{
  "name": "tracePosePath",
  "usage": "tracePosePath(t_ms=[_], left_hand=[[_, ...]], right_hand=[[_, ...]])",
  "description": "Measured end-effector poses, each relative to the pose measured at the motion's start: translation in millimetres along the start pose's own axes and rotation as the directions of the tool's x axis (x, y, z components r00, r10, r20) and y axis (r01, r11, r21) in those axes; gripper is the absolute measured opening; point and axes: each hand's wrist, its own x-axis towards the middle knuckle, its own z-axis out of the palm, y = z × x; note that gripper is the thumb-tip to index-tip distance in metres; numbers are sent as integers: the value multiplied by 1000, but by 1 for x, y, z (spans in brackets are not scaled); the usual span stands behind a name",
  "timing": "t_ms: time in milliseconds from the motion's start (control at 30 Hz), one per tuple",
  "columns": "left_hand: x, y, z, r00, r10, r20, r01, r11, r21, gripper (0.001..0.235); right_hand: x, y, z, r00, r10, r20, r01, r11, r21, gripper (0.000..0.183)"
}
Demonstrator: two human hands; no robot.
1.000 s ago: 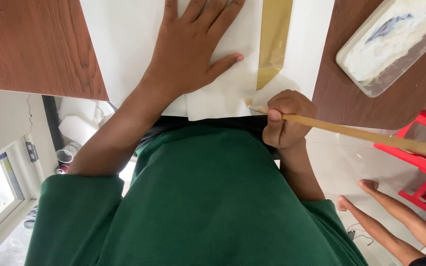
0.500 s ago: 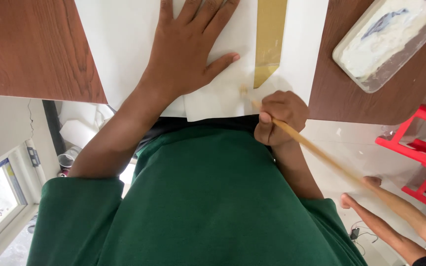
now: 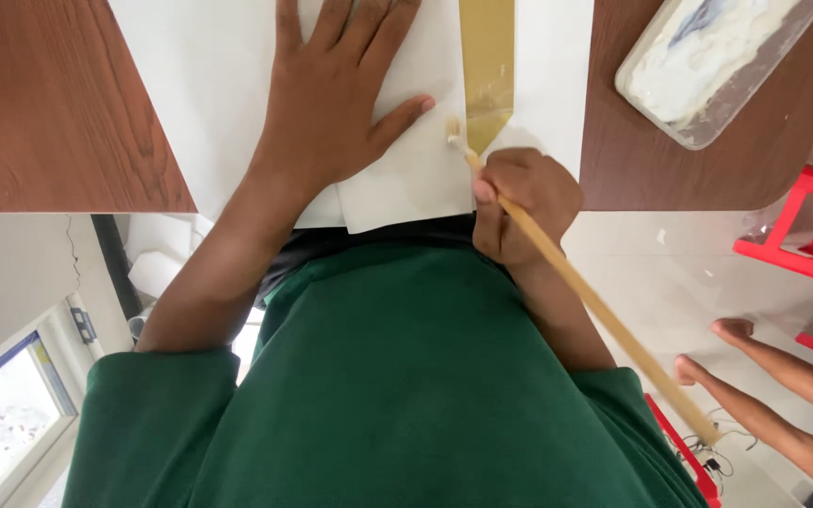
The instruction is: The person aligns a white paper sheet over a gold strip on a table, then uses a brush to apply white adhesive from a plastic container onto the paper. They press the paper down and fold a corner to form a crease, then apply more adhesive to the folded area.
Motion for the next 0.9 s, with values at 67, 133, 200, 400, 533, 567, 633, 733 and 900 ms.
tracePosePath(t_ms=[67, 133, 200, 400, 533, 567, 633, 733, 900], left_hand=[[-2, 1, 4, 999, -28, 31, 28, 1000, 3, 68], [-2, 0, 4, 999, -25, 22, 25, 1000, 9, 68], [-2, 0, 4, 1000, -20, 13, 19, 1000, 13, 68], [-3, -1, 4, 1000, -5, 9, 5, 1000, 10, 68], [-3, -2, 8, 1000, -7, 4, 7, 998, 66, 67], [-4, -2, 9, 1000, -16, 20, 15, 999, 48, 68], [-5, -2, 7, 1000, -11, 11, 10, 999, 52, 67], [-3, -2, 6, 1000, 3, -5, -3, 999, 43, 66], [1, -1, 0, 998, 22, 55, -18, 997, -74, 67]], right_hand=[[-8, 1, 3, 990, -22, -138, 36, 995, 97, 43], [-7, 2, -3, 993, -49, -107, 66, 983, 170, 39], [-8, 3, -9, 994, -74, -79, 91, 966, 241, 36], [4, -2, -16, 960, 23, -277, 66, 949, 309, 49], [4, 3, -19, 991, -123, -47, 130, 976, 175, 31], [-2, 6, -18, 979, -171, -108, 190, 964, 189, 19], [-9, 5, -24, 989, -128, -80, 146, 944, 294, 20], [-23, 10, -30, 1000, -14, -20, 21, 916, 401, 30], [-22, 11, -17, 929, 52, -365, 118, 897, 427, 39]])
